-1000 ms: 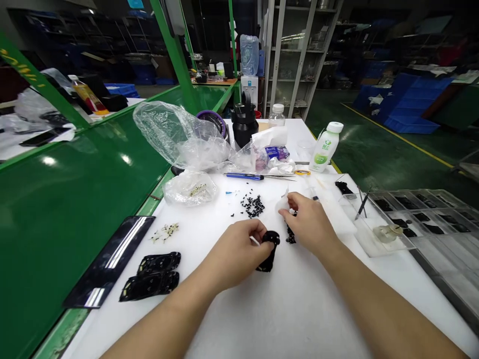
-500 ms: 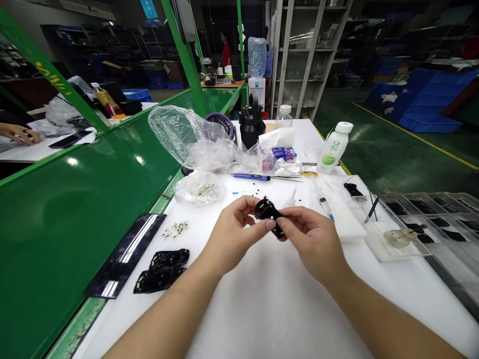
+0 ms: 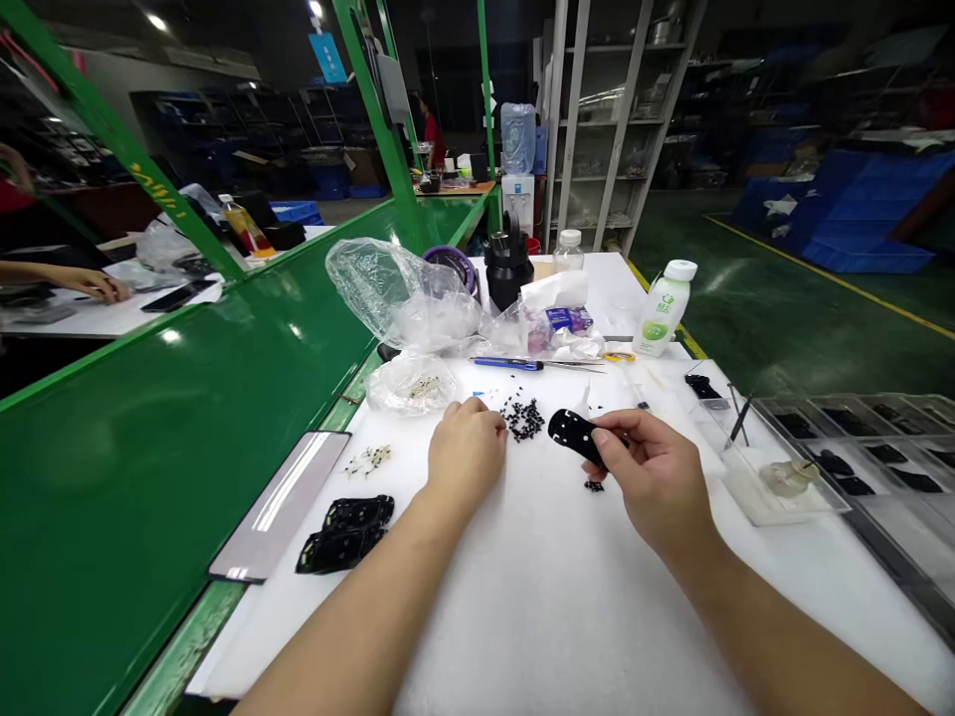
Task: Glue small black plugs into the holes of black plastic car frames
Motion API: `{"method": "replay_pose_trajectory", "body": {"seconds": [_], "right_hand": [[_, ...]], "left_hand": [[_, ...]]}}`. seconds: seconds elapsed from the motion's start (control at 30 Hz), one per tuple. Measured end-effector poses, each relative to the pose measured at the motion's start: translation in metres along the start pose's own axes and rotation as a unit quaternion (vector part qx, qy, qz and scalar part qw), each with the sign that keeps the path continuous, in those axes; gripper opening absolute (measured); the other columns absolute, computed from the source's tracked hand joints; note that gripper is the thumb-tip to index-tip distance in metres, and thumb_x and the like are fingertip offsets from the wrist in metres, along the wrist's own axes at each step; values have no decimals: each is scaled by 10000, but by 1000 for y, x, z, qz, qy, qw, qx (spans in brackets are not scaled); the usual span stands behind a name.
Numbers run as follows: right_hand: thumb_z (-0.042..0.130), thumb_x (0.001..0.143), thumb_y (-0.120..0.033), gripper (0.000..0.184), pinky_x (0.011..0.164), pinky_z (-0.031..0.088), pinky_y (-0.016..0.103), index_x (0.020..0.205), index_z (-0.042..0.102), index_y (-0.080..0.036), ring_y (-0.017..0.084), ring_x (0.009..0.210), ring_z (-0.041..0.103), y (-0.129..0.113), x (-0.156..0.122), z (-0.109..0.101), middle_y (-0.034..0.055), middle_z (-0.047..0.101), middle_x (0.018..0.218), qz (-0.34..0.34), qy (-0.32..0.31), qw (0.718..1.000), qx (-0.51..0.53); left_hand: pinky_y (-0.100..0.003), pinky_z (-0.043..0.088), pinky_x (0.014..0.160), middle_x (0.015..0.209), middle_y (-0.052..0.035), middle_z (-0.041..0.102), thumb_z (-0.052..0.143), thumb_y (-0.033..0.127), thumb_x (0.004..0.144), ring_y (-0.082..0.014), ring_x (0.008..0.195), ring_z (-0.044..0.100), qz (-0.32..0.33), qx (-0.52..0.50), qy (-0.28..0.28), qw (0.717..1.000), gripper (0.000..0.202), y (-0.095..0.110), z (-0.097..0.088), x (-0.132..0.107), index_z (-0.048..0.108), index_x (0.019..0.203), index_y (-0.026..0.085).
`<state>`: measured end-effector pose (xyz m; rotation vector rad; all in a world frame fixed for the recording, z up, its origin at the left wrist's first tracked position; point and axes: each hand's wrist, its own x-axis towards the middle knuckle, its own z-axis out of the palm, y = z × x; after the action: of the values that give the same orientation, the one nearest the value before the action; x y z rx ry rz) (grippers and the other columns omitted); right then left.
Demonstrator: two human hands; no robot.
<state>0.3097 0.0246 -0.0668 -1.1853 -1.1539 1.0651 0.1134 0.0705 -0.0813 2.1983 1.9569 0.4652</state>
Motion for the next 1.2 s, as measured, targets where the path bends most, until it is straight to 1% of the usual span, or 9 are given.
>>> {"method": "replay_pose_trajectory", "body": {"seconds": [0.13, 0.2, 0.23, 0.27, 0.33, 0.43, 0.53, 0.77, 1.2], "right_hand": [[719, 786, -390, 287, 515, 566, 208, 912, 679, -136, 126, 577, 654, -2, -3, 1, 37, 661, 731, -13, 6, 1000, -28], [713, 795, -386, 279, 527, 567, 206, 917, 686, -136, 121, 587, 649, -4, -5, 1, 40, 660, 731, -14, 21, 999, -45], [709, 800, -385, 277, 536, 571, 208, 920, 687, -137, 120, 590, 648, -4, -6, 1, 41, 661, 731, -17, 26, 998, -49], [706, 802, -386, 276, 539, 575, 209, 920, 686, -137, 120, 585, 648, -4, -6, 0, 40, 661, 725, -22, 27, 998, -50], [698, 809, -385, 269, 535, 578, 210, 918, 683, -140, 119, 570, 647, -3, -6, -1, 36, 661, 709, -39, 25, 998, -49], [686, 821, -381, 253, 521, 576, 211, 916, 682, -147, 120, 564, 646, -1, -5, -2, 30, 656, 704, -60, 10, 997, -56], [667, 838, -370, 231, 545, 579, 226, 920, 684, -154, 120, 585, 651, 0, -6, -2, 32, 660, 761, -70, -1, 996, -62], [654, 854, -354, 204, 558, 561, 213, 925, 685, -165, 114, 595, 655, 1, -6, -4, 27, 667, 779, -81, -5, 994, -67], [661, 844, -359, 222, 540, 552, 223, 925, 686, -154, 132, 603, 655, -1, -5, -8, 34, 665, 750, -63, -2, 996, -61]], "left_hand": [[-383, 369, 837, 957, -147, 632, 452, 246, 889, -268, 938, 499, 17, -40, 45, 998, 280, 5, -5, -3, 703, 833, 137], [-333, 384, 789, 906, -105, 638, 494, 292, 884, -211, 860, 518, -10, -183, 55, 982, 227, 8, -13, -10, 668, 853, 150], [-302, 387, 740, 870, -80, 640, 535, 332, 871, -176, 793, 517, -34, -287, 37, 957, 212, 11, -17, -13, 654, 857, 157], [-272, 379, 683, 837, -60, 640, 586, 370, 845, -143, 721, 501, -58, -398, 7, 916, 219, 13, -22, -17, 643, 853, 159], [-227, 338, 593, 798, -38, 640, 689, 391, 767, -83, 607, 444, -92, -586, -64, 803, 257, 18, -29, -22, 625, 807, 145], [-191, 268, 515, 691, -2, 596, 770, 322, 682, -26, 510, 348, -105, -738, -141, 652, 272, 20, -34, -24, 586, 717, 125], [-175, 251, 480, 650, 24, 568, 799, 236, 649, -10, 481, 334, -110, -791, -176, 575, 260, 17, -33, -22, 570, 708, 128], [-172, 363, 547, 735, 23, 617, 842, 243, 659, -20, 544, 460, -126, -812, -148, 551, 305, 16, -30, -21, 678, 908, 184], [-159, 373, 554, 724, 10, 623, 837, 256, 682, -2, 525, 439, -107, -819, -172, 537, 241, 13, -31, -18, 676, 827, 148]]}}
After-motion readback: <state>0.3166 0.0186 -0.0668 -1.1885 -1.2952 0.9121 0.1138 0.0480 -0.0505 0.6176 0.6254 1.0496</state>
